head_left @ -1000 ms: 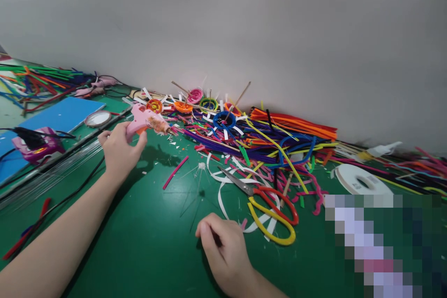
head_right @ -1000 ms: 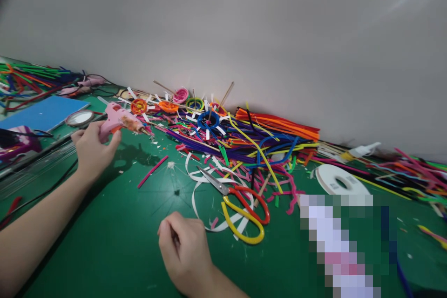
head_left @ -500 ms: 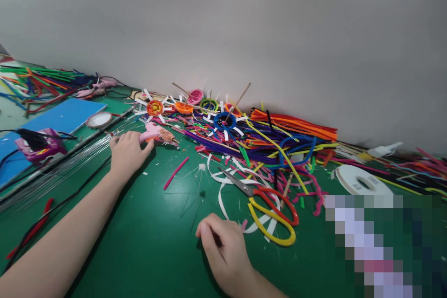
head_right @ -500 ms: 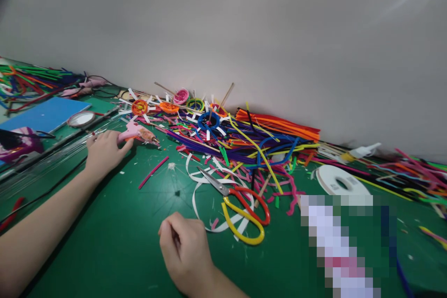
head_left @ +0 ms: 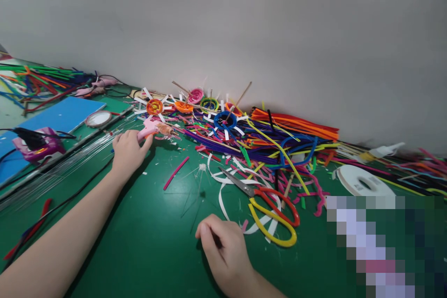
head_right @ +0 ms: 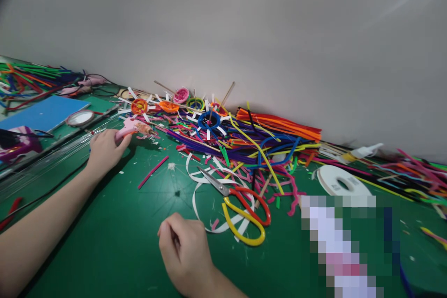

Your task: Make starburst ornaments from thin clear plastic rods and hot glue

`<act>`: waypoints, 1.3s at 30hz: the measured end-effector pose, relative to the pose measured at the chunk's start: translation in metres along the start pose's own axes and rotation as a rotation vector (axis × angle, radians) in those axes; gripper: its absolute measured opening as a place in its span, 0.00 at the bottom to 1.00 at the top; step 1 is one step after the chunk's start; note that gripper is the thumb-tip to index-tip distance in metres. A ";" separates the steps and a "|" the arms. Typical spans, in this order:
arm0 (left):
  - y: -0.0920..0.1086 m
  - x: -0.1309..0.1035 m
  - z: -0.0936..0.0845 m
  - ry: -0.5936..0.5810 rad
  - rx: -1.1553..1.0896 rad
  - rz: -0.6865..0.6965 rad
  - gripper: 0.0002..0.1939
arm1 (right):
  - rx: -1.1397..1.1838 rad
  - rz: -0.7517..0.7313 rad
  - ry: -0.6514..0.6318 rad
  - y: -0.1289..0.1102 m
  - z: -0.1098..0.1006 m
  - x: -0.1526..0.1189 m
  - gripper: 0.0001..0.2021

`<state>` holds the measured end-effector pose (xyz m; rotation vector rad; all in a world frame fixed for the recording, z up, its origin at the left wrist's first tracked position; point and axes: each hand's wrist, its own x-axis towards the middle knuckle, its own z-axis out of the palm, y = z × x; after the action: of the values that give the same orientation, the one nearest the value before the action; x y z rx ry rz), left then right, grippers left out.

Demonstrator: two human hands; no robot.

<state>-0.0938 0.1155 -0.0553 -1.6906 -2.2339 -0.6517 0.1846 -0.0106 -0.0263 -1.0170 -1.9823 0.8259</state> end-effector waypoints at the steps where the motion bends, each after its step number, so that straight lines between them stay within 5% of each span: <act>1: 0.000 0.000 -0.001 0.002 -0.001 -0.013 0.20 | 0.002 0.004 -0.002 0.000 0.000 0.000 0.16; 15: 0.006 -0.005 -0.003 -0.123 0.045 0.013 0.23 | 0.015 0.000 -0.023 0.001 0.001 -0.001 0.16; 30: -0.007 -0.007 -0.005 -0.094 0.047 0.053 0.19 | -0.134 -0.133 -0.031 -0.001 0.007 -0.004 0.16; 36: -0.006 -0.006 -0.006 -0.042 -0.002 0.020 0.19 | -0.267 -0.219 0.223 -0.011 -0.007 -0.004 0.15; 39: -0.006 -0.006 -0.014 -0.009 -0.050 0.022 0.20 | -0.328 -0.068 0.429 -0.010 -0.037 -0.001 0.15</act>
<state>-0.0985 0.1020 -0.0475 -1.7429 -2.2190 -0.7021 0.2125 -0.0089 0.0008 -1.1889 -1.7931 0.2167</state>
